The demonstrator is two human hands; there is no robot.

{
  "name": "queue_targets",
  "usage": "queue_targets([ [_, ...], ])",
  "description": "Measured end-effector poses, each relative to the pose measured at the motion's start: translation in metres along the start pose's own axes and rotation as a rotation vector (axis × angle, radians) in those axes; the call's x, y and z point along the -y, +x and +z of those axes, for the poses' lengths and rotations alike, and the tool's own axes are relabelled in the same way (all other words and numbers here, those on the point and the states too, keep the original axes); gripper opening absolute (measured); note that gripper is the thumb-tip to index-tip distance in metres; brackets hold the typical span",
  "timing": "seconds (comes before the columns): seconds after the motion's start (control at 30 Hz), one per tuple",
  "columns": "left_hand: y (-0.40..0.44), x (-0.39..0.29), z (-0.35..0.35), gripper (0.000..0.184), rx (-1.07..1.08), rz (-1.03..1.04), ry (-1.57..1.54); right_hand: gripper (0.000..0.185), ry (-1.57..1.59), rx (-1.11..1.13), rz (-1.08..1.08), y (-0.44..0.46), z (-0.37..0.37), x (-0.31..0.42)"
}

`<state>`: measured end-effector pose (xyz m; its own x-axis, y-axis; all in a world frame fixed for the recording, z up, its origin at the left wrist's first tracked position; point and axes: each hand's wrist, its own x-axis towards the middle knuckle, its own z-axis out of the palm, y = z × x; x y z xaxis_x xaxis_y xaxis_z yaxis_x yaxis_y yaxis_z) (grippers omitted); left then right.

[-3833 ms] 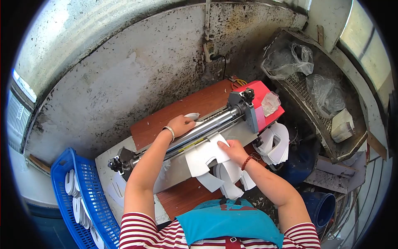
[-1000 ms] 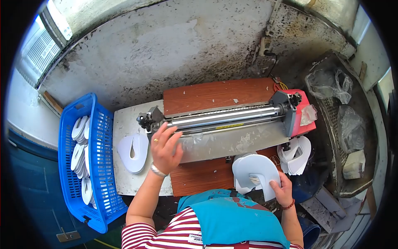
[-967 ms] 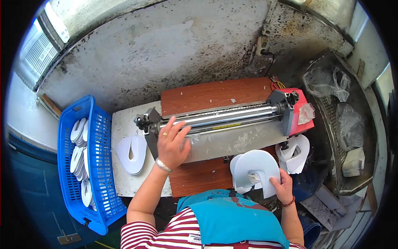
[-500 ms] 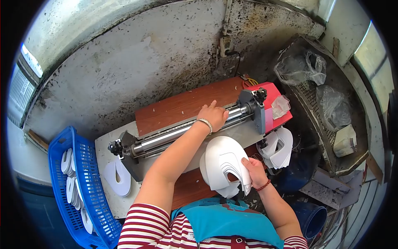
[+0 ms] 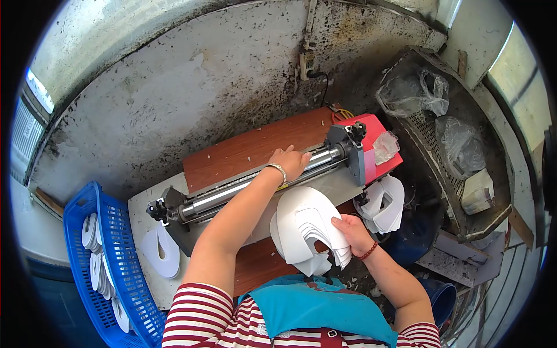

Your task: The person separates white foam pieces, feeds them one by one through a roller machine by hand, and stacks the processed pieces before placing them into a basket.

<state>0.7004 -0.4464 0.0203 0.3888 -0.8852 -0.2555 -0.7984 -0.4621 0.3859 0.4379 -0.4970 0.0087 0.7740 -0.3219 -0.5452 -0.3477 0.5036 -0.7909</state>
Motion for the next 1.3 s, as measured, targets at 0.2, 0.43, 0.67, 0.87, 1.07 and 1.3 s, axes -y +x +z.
queue_targets([
  [0.2,-0.024,0.026,-0.01,0.061,0.089,-0.176,-0.214,0.027,-0.22,-0.059,-0.003,0.026,0.018,0.009],
  [0.43,-0.017,0.084,-0.017,0.035,-0.187,-0.082,-0.565,0.02,-0.158,-0.048,-0.098,0.015,0.014,0.002],
  [0.67,-0.059,0.06,-0.057,0.036,-0.992,0.201,0.091,0.023,-0.261,-0.136,-0.072,0.025,0.003,-0.009],
  [0.87,-0.035,0.071,-0.017,0.024,-0.281,0.013,-0.148,0.027,-0.341,-0.145,-0.155,0.046,0.016,-0.008],
  [1.07,-0.017,0.106,-0.031,0.036,-0.474,0.004,-0.476,0.028,-0.374,-0.065,-0.134,0.02,0.002,-0.004],
  [1.3,-0.045,0.073,-0.047,0.023,-0.838,0.186,0.166,0.036,-0.553,-0.184,-0.166,0.049,0.004,-0.005],
])
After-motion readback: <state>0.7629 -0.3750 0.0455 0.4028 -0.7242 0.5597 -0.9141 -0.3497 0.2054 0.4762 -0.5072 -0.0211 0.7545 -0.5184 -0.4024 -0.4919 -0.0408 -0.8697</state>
